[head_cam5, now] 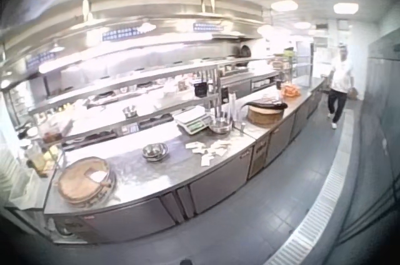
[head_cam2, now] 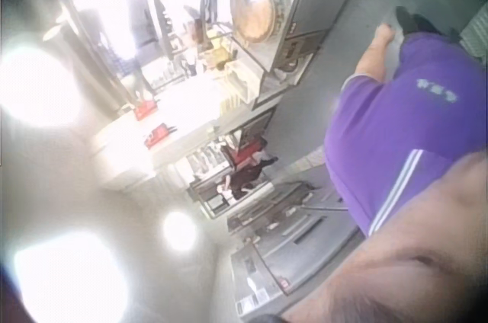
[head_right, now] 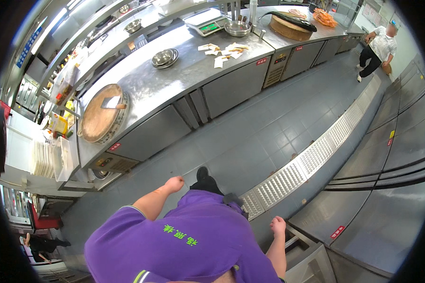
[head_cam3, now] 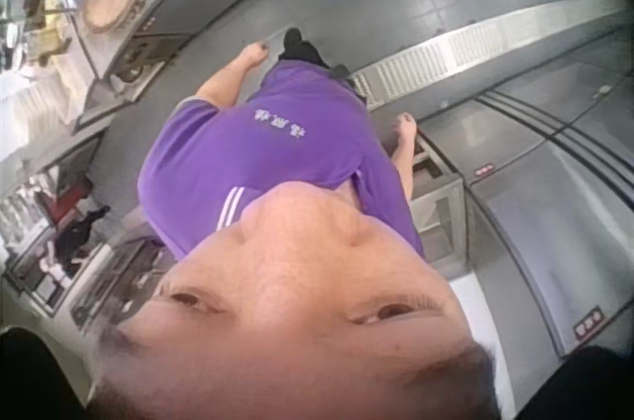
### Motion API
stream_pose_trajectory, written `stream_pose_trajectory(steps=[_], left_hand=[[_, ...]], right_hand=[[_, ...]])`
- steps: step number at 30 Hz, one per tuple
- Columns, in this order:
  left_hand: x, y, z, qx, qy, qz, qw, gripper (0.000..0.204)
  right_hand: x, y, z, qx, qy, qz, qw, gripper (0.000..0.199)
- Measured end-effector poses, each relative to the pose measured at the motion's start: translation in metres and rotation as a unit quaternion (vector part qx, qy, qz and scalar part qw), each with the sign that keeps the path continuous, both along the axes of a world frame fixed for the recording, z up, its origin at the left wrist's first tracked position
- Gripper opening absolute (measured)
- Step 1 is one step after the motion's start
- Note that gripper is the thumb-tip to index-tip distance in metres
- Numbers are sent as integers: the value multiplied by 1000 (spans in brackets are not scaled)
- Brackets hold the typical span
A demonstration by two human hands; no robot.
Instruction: The person moves a metal cart, retrieves small white packets and wooden sticks, and assembles them into bundles on a stainless steel counter. They then wash dark seaweed in a sink and retrieve metal food containers from a refrigerator.
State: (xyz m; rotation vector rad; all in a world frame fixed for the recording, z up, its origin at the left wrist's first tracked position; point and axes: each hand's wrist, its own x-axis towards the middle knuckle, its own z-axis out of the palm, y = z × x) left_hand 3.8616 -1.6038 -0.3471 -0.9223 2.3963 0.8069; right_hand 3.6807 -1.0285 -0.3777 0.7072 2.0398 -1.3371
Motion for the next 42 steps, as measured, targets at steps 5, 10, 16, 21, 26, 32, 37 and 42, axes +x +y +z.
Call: stream_pose_trajectory(steps=[5, 10, 16, 21, 26, 32, 37, 42], left_hand=[[23, -8, -58, 50, -165, -94, 981, 30], [-63, -57, -70, 69, -114, -132, 982, 32], [-193, -124, -45, 75, 92, 44, 992, 32], [-238, -177, 19, 115, 102, 34, 988, 39], [-179, -244, 38, 64, 41, 178, 981, 39], [-41, -219, 20, -28, 47, 516, 855, 31], [49, -81, 22, -41, -36, 673, 737, 34], [32, 122, -22, 27, -167, 735, 656, 27]], right_hand=[[-55, 2, 32, 23, 9, -15, 1000, 32], [-28, -6, 1, 15, -39, 7, 999, 14], [-45, -60, -6, 36, -108, 85, 990, 5], [-154, -178, 28, 39, -56, 179, 982, 5], [-283, -297, 14, -16, -5, 290, 957, 7], [-419, -434, 23, 44, -18, 461, 886, 10], [-453, -566, 59, 59, 32, 661, 748, 22], [-501, -660, -72, -76, -31, 645, 760, 11]])
